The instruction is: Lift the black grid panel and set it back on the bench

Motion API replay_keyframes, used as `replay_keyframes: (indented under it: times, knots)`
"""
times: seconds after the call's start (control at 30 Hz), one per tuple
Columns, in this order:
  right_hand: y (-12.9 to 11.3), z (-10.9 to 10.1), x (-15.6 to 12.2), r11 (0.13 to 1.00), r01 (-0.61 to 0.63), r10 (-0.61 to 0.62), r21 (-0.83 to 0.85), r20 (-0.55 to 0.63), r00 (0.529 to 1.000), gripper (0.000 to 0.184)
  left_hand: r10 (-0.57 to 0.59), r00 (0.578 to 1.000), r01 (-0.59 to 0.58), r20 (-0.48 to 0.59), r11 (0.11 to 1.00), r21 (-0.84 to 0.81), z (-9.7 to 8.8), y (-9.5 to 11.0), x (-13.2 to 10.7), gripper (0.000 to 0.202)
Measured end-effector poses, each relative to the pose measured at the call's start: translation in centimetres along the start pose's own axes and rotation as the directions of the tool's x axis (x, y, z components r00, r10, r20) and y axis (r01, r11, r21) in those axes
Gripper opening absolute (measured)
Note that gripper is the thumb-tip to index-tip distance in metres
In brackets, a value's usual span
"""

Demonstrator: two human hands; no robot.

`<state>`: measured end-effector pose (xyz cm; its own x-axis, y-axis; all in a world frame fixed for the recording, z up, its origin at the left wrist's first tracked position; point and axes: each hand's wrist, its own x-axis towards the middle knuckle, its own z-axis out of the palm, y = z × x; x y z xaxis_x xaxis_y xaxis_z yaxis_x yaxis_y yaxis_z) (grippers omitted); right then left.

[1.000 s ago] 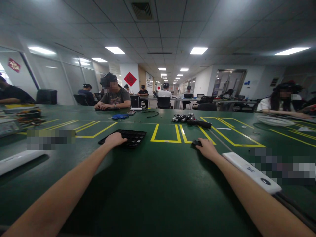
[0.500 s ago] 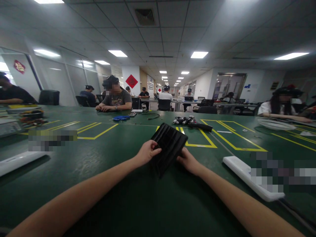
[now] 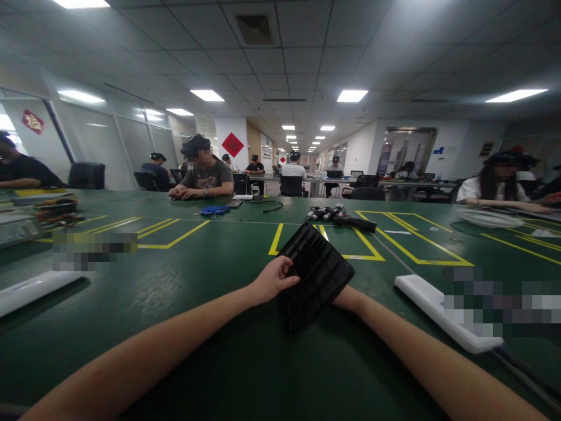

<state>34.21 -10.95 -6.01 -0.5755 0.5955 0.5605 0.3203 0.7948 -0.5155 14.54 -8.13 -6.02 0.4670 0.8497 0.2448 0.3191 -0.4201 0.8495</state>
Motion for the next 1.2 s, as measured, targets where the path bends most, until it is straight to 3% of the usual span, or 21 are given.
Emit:
replay_keyframes:
  times: [0.17,0.23,0.27,0.3,0.4,0.43,0.47,0.57,0.67,0.73,0.83,1.0,1.2]
  knots:
    - [0.3,0.5,0.3,0.998,-0.004,0.011,-0.066,0.100,0.995,0.048,-0.050,0.999,0.050,-0.012,0.998,-0.042,-0.4,0.5,-0.2,0.037]
    - [0.2,0.5,0.3,0.993,-0.029,0.042,-0.110,0.115,0.993,0.050,-0.135,0.984,0.125,-0.113,0.988,-0.088,-0.7,0.6,-0.1,0.030]
    - [0.1,0.4,0.3,0.991,-0.058,0.073,-0.122,0.115,0.991,0.051,-0.217,0.954,0.188,-0.204,0.970,-0.153,-1.1,0.5,0.0,0.024]
    - [-0.1,0.3,0.2,0.987,-0.090,0.105,-0.132,0.117,0.987,0.053,-0.321,0.897,0.253,-0.305,0.937,-0.243,-1.5,0.4,0.1,0.017]
    - [-0.7,0.0,0.0,0.974,-0.163,0.185,-0.155,0.139,0.973,0.057,-0.579,0.666,0.339,-0.471,0.797,-0.500,-3.1,-0.3,0.8,0.017]
    - [-0.9,-0.2,0.0,0.971,-0.181,0.204,-0.158,0.145,0.968,0.058,-0.616,0.628,0.341,-0.475,0.767,-0.543,-3.6,-0.5,1.0,0.021]
    - [-0.9,-0.3,-0.1,0.968,-0.192,0.216,-0.159,0.148,0.965,0.058,-0.631,0.618,0.339,-0.469,0.752,-0.566,-4.0,-0.7,1.1,0.023]
    - [-0.3,-0.4,-0.3,0.966,-0.186,0.213,-0.177,0.148,0.966,0.055,-0.642,0.652,0.335,-0.402,0.721,-0.607,-4.2,-0.8,1.2,0.019]
    - [0.8,-0.2,-0.6,0.972,-0.138,0.165,-0.190,0.135,0.977,0.052,-0.608,0.753,0.383,-0.253,0.717,-0.582,-3.3,-0.3,0.8,0.009]
    - [1.4,0.1,-0.6,0.981,-0.110,0.127,-0.160,0.103,0.987,0.050,-0.555,0.819,0.415,-0.148,0.750,-0.516,-2.7,0.2,0.4,0.017]
    - [1.6,0.5,-0.5,0.994,-0.054,0.061,-0.092,0.077,0.995,0.047,-0.467,0.884,0.418,-0.006,0.797,-0.435,-2.3,0.9,-0.3,0.023]
    - [0.9,0.6,-0.2,1.000,-0.029,0.029,-0.002,0.047,0.998,0.042,-0.350,0.912,0.410,0.213,0.790,-0.456,-2.2,1.3,-0.7,0.023]
    - [1.1,1.1,-0.1,0.996,-0.021,0.017,0.091,0.049,0.999,0.041,-0.313,0.909,0.409,0.274,0.793,-0.452,-1.7,1.2,-0.6,0.022]
